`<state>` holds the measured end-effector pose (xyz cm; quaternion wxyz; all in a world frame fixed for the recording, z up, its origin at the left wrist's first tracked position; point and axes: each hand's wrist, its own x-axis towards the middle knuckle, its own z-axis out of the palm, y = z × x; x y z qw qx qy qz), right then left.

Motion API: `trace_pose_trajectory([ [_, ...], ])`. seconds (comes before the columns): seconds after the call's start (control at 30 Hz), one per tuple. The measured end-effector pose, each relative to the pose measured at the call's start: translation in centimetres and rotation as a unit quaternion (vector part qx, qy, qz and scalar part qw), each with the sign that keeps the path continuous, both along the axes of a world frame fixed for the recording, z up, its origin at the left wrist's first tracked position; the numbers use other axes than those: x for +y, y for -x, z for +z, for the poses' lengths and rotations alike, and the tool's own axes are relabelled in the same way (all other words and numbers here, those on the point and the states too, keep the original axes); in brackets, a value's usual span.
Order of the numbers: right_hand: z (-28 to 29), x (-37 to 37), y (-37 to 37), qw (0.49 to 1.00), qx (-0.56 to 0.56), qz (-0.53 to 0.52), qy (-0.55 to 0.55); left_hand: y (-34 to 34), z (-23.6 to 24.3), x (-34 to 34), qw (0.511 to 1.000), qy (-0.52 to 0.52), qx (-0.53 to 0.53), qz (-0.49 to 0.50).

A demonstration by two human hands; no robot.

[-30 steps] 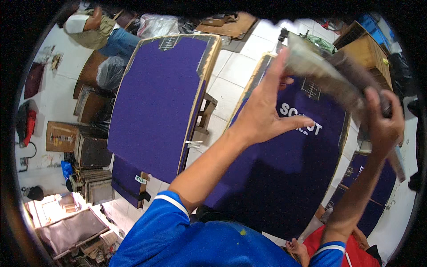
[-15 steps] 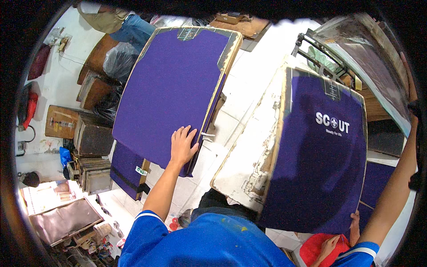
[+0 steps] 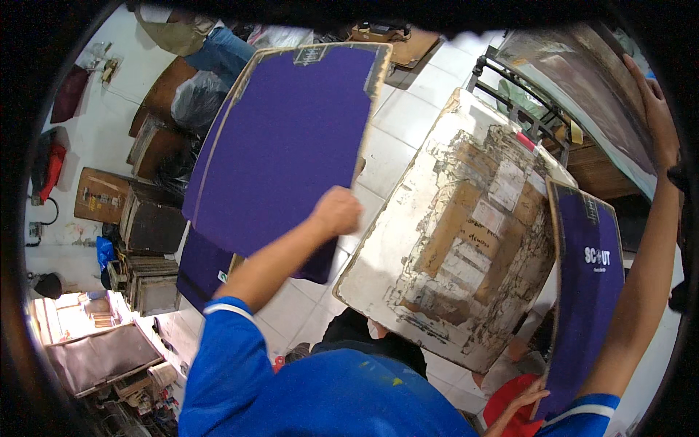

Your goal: The person performs screen printing on purple fabric pieces. They align a screen, pull a squeegee across to apply white ink, lift the screen to reveal the printed design, and repeat the process on multiple pieces.

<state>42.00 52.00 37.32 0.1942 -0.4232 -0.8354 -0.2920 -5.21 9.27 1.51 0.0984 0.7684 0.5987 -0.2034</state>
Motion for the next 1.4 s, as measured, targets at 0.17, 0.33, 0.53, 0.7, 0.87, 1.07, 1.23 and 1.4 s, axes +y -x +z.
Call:
trace_pose_trajectory([
  [0.17, -0.7, 1.8, -1.2, 0.995, 0.078, -0.024, 0.053, -14.1, -2.2, -1.7, 0.942, 0.039, -0.333, 0.008],
  [0.33, 0.5, -1.0, 0.9, 0.994, 0.002, -0.105, 0.011, -5.4, -5.8, -13.5, 0.814, -0.402, -0.271, 0.32],
  [0.53, 1.8, -9.9, 5.7, 0.955, 0.261, -0.092, 0.103, 6.8, -7.5, -33.3, 0.67, -0.162, -0.153, 0.708],
  [0.7, 2.4, -13.8, 7.7, 0.947, 0.268, -0.129, 0.122, 1.6, -5.0, -32.9, 0.68, -0.373, -0.079, 0.626],
  [0.87, 2.2, -14.2, 7.6, 0.951, 0.253, -0.136, 0.113, -1.2, -3.2, -27.2, 0.713, -0.39, -0.113, 0.572],
  [1.07, 1.8, -14.4, 7.3, 0.945, 0.262, -0.131, 0.147, -5.6, -6.3, -19.7, 0.785, -0.252, -0.166, 0.541],
  [1.23, 1.8, -14.4, 7.1, 0.946, 0.262, -0.112, 0.152, -6.4, -4.9, -17.5, 0.855, -0.08, -0.306, 0.41],
  [1.4, 2.2, -14.0, 6.7, 0.95, 0.255, -0.071, 0.167, -6.2, -3.7, -15.4, 0.866, -0.029, -0.307, 0.393],
])
